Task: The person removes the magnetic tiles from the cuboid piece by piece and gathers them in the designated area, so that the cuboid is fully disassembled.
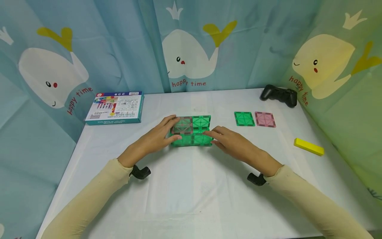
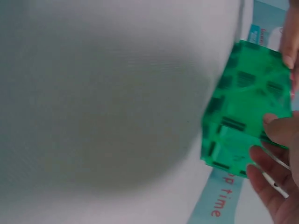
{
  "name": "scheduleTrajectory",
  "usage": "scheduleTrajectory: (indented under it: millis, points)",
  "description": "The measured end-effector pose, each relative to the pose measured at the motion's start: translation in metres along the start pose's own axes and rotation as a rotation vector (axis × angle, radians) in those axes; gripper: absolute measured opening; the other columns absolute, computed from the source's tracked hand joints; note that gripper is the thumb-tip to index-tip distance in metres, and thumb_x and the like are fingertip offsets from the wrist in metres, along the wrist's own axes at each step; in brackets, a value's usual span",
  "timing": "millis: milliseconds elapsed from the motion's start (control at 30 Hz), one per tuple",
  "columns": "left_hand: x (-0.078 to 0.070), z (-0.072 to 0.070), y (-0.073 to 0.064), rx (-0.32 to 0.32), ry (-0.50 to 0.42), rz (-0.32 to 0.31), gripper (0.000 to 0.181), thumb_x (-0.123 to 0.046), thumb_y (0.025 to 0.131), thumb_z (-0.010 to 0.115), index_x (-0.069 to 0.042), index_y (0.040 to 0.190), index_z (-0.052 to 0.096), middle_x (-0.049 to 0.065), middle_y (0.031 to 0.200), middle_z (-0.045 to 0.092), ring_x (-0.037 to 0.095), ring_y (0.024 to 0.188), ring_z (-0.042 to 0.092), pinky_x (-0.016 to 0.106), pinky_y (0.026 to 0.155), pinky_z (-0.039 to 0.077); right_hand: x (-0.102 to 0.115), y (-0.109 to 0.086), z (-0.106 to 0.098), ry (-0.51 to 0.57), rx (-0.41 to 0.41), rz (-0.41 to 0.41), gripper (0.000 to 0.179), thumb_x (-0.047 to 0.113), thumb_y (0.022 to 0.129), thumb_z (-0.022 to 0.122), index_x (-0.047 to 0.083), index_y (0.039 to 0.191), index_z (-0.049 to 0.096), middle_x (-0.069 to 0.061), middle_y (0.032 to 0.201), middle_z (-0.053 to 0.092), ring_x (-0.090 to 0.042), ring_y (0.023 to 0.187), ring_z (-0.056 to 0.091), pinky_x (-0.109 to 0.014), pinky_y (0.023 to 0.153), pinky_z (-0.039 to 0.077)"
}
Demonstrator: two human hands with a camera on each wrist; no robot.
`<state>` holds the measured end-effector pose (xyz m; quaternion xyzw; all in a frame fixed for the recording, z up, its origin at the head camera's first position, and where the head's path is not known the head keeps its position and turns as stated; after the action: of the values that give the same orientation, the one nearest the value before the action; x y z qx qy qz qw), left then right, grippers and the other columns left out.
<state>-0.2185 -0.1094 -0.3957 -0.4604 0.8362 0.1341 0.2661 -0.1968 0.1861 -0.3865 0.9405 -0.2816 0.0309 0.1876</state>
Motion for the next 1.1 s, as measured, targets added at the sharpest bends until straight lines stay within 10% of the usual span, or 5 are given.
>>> scheduleTrajectory:
  millis: [700, 1100]
  points:
    - [0.002, 0.000, 0.000, -0.001, -0.006, 0.001, 0.079, -0.049, 0.108, 0.059, -0.015, 0.170, 0.022, 0.010, 0.176, 0.013, 0.032, 0.161, 0.023, 0.055, 0.125, 0.034, 0.002, -0.006, 0.012, 0.116, -0.077, -0.056, 0.055, -0.008, 0.095, 0.073, 0.010, 0.146, 0.063, 0.002, 0.094, 0.051, -0.004, 0.071, 0.047, -0.018, 0.061, 0.046]
    - [0.002, 0.001, 0.001, -0.002, 0.009, 0.008, 0.080, -0.048, 0.107, 0.059, -0.014, 0.170, 0.023, 0.012, 0.176, 0.015, 0.032, 0.161, 0.025, 0.054, 0.125, 0.034, -0.016, 0.002, -0.038, 0.183, -0.236, 0.075, 0.047, -0.012, 0.095, 0.071, 0.008, 0.138, 0.067, -0.004, 0.102, 0.064, -0.011, 0.086, 0.058, -0.019, 0.070, 0.046]
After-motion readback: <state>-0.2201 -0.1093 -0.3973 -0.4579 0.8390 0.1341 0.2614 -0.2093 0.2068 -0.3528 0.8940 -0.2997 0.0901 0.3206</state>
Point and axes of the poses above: each hand's wrist, its own y-axis towards the middle knuckle, its own z-axis out of the palm, x = y × z, the point moved 3 cm from there along y, towards the middle knuckle
